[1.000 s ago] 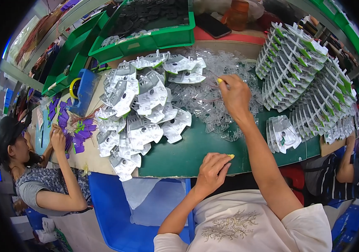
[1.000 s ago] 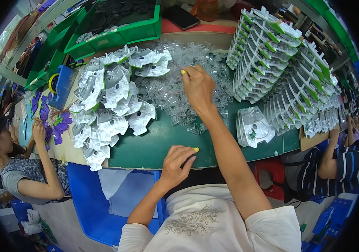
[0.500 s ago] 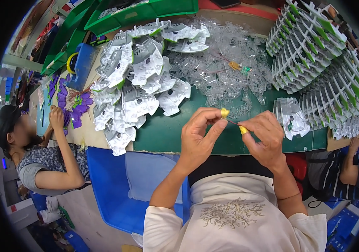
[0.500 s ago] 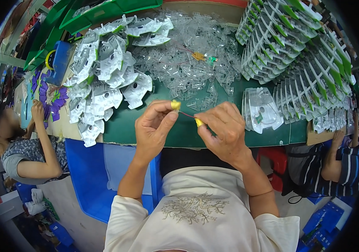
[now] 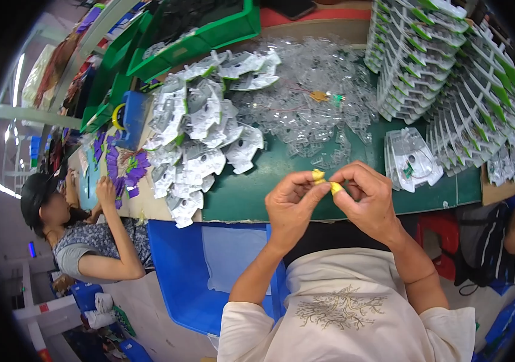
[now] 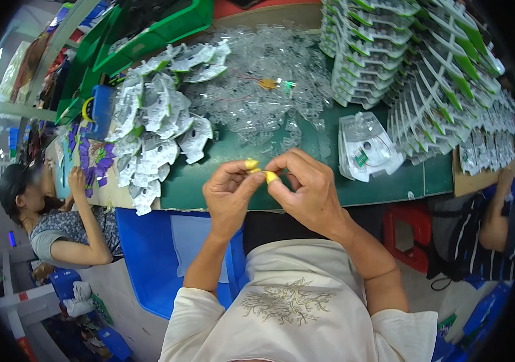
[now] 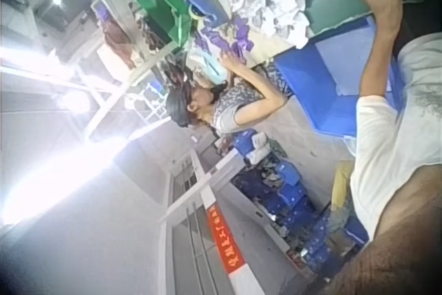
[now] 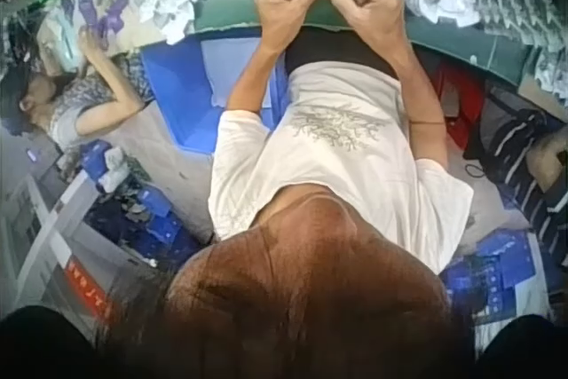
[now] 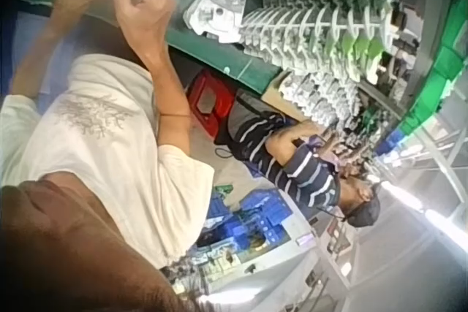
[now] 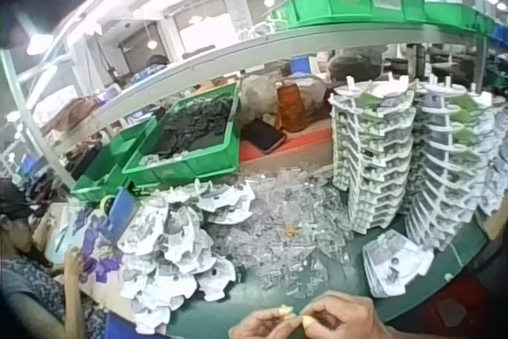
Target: The person assembles plastic housing parts by inserting wired circuit components into the shells by hand and stacking the assembled pieces on the workbench. The person also retrieves additional wired circuit components from an overhead tray to assemble more units.
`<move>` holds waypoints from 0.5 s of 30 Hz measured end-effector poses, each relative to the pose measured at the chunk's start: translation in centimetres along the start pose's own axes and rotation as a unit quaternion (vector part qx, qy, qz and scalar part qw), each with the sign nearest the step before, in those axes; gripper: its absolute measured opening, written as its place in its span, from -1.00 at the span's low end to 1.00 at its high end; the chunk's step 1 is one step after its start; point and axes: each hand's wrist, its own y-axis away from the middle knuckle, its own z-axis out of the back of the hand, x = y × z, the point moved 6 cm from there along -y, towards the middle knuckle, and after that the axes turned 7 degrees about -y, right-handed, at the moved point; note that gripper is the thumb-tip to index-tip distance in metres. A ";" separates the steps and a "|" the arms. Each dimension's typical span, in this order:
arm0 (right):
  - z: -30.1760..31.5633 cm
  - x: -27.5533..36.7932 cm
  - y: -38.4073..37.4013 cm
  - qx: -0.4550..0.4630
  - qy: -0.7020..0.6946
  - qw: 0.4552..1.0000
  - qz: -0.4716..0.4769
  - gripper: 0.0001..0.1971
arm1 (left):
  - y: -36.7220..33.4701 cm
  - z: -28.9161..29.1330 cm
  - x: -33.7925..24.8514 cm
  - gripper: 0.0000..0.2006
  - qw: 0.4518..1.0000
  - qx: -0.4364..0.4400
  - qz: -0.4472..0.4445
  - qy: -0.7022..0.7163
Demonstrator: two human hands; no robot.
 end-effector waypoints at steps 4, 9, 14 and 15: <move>0.0 0.3 0.1 0.053 0.032 0.997 0.046 -0.88 | 0.3 -0.1 -0.4 -0.79 0.997 0.014 -0.066 -0.045; -1.3 -0.9 0.1 0.121 -0.012 0.992 0.019 -0.86 | 1.0 1.5 0.8 -0.84 0.995 0.081 0.057 0.020; -3.7 -1.4 -0.8 0.175 -0.107 0.976 0.067 -0.88 | 1.5 2.4 3.3 -0.56 0.850 0.213 0.351 0.331; -4.0 -1.4 -1.2 0.167 -0.098 0.979 0.065 -0.87 | 0.2 3.2 2.5 -0.54 0.893 0.199 0.314 0.254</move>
